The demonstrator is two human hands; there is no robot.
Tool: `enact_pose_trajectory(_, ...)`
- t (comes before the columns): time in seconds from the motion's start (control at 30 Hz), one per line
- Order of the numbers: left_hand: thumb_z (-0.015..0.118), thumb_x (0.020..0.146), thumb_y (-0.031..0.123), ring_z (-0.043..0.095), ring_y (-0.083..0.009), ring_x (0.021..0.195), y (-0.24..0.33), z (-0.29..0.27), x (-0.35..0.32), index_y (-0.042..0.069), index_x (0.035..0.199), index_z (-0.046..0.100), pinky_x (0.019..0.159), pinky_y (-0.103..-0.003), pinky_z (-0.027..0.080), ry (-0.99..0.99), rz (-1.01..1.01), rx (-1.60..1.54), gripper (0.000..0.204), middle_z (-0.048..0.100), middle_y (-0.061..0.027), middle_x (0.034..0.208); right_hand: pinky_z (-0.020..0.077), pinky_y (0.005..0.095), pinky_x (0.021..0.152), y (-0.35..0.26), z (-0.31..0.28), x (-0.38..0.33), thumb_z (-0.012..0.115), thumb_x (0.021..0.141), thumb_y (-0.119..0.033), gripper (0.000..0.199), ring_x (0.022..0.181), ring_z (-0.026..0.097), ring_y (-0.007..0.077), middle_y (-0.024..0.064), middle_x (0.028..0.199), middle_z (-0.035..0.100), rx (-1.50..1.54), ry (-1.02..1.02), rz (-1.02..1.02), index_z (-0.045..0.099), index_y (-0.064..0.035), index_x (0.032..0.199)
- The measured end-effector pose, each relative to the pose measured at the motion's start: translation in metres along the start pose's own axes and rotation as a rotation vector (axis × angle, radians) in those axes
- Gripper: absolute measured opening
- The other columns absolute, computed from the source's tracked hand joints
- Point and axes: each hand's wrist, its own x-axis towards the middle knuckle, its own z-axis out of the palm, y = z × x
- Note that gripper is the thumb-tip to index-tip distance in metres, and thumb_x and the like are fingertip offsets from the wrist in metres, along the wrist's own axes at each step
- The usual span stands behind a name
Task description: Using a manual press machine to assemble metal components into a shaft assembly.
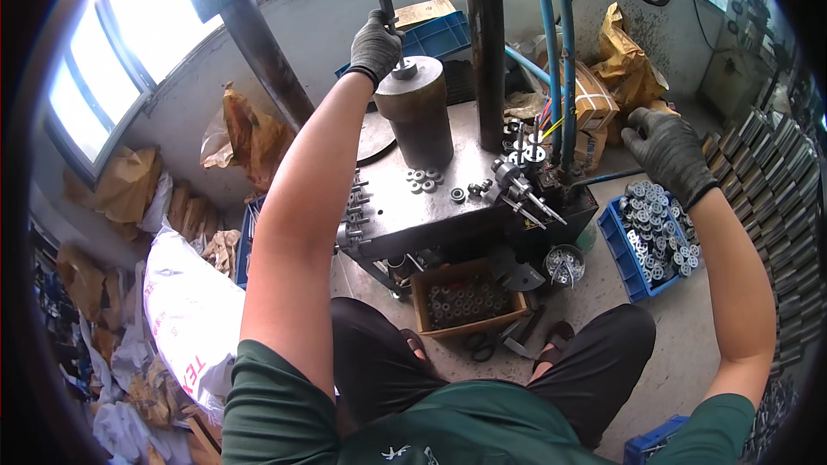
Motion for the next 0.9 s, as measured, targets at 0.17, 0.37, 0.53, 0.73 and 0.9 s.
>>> enact_pose_trajectory(0.17, 0.073, 0.09, 0.02, 0.072, -0.0307, 0.09, -0.011, 0.007, -0.01, 0.011, 0.123, 0.059, 0.081, -0.042, 0.056, 0.091, -0.021, -0.024, 0.037, 0.074, -0.0149, 0.096, 0.056, 0.0449, 0.088, -0.001, 0.006, -0.069, 0.062, 0.088, -0.024, 0.042, 0.094, 0.07, 0.0384, 0.0239, 0.103, 0.07, 0.026, -0.158, -0.071, 0.066, -0.0045, 0.124)
enact_pose_trajectory(0.37, 0.067, 0.096, 0.011, 0.067, -0.0136, 0.079, -0.01, 0.037, -0.035, 0.009, 0.118, 0.062, 0.062, -0.031, 0.062, 0.071, -0.221, -0.535, 0.022, 0.068, -0.007, 0.089, 0.0557, 0.0468, 0.08, 0.003, 0.005, -0.098, 0.066, 0.079, -0.017, 0.042, 0.086, 0.07, 0.0396, 0.0215, 0.095, 0.071, 0.037, -0.334, -0.213, 0.07, -0.0076, 0.119)
enact_pose_trajectory(0.53, 0.061, 0.102, 0.021, 0.063, -0.0125, 0.073, 0.004, 0.023, -0.046, 0.003, 0.11, 0.067, 0.062, -0.03, 0.062, 0.036, -0.242, -0.684, 0.021, 0.067, -0.0057, 0.089, 0.0553, 0.0498, 0.076, -0.007, 0.007, -0.11, 0.066, 0.076, -0.016, 0.038, 0.081, 0.068, 0.0407, 0.0216, 0.086, 0.069, 0.049, -0.36, -0.256, 0.072, -0.0069, 0.112)
enact_pose_trajectory(0.73, 0.062, 0.102, 0.023, 0.059, -0.0115, 0.07, -0.019, 0.032, -0.037, 0.002, 0.104, 0.07, 0.07, -0.029, 0.052, 0.095, -0.12, -0.473, 0.022, 0.067, -0.0038, 0.079, 0.0558, 0.0472, 0.076, 0.001, 0.039, -0.161, 0.066, 0.079, -0.017, 0.019, 0.08, 0.069, 0.0374, 0.019, 0.086, 0.07, 0.055, -0.406, -0.188, 0.073, -0.0054, 0.093)
enact_pose_trajectory(0.9, 0.063, 0.101, 0.023, 0.061, -0.0123, 0.072, -0.028, 0.044, -0.03, 0.002, 0.11, 0.071, 0.072, -0.03, 0.053, 0.13, -0.079, -0.461, 0.023, 0.07, -0.0051, 0.083, 0.054, 0.0477, 0.069, -0.004, 0.049, -0.189, 0.067, 0.081, -0.017, 0.012, 0.075, 0.067, 0.0387, 0.018, 0.079, 0.066, 0.103, -0.277, -0.115, 0.066, -0.0049, 0.08)
